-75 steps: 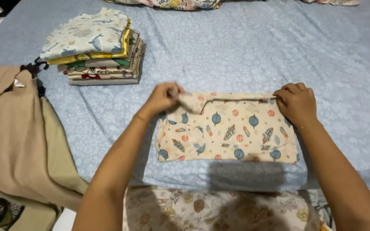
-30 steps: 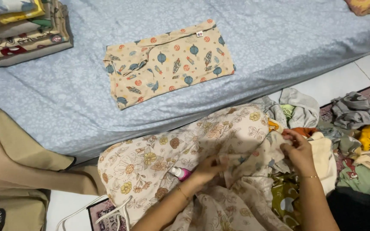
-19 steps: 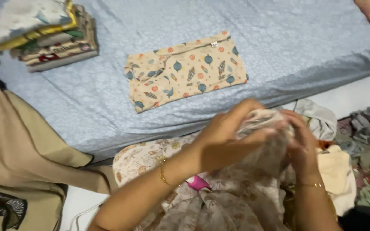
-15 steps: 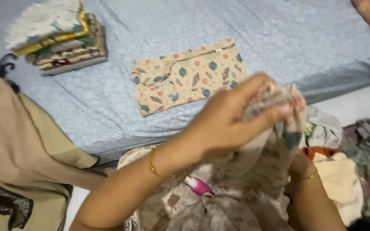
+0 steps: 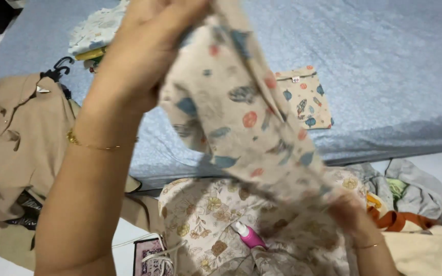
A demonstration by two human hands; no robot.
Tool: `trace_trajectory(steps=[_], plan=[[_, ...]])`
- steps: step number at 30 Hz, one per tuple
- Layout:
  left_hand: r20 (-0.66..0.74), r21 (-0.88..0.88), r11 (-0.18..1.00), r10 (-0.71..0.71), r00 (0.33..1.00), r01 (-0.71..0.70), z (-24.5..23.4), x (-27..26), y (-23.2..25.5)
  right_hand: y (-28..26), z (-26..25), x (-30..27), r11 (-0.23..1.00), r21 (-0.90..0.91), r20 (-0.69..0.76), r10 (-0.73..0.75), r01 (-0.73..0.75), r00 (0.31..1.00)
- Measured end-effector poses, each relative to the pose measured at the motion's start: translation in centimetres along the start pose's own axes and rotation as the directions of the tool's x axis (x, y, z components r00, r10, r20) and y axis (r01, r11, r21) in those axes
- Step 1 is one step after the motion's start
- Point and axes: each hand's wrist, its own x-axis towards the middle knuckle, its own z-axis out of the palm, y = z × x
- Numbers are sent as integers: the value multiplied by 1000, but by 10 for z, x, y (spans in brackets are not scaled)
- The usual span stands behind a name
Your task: Ironing and folding a small patterned garment on a bed
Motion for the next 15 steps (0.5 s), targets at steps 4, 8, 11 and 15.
trace_trajectory(steps=[4, 8, 11, 15], plan=[[-63, -59, 998, -19, 998, 15, -32, 2, -44, -65, -37, 22, 1000, 13, -369, -3, 8, 929], [-308, -42, 984, -179, 934, 174, -55, 19, -120, -107, -81, 79, 998, -29, -701, -61, 57, 710], [-439, 142, 970, -117, 891, 198, -76, 39, -206, -95, -134, 153, 974, -225, -677, -173, 23, 716], [-466, 678, 655, 32, 884, 333, -111, 50, -378, -29, -187, 232, 643, -705, -563, -250, -300, 788]])
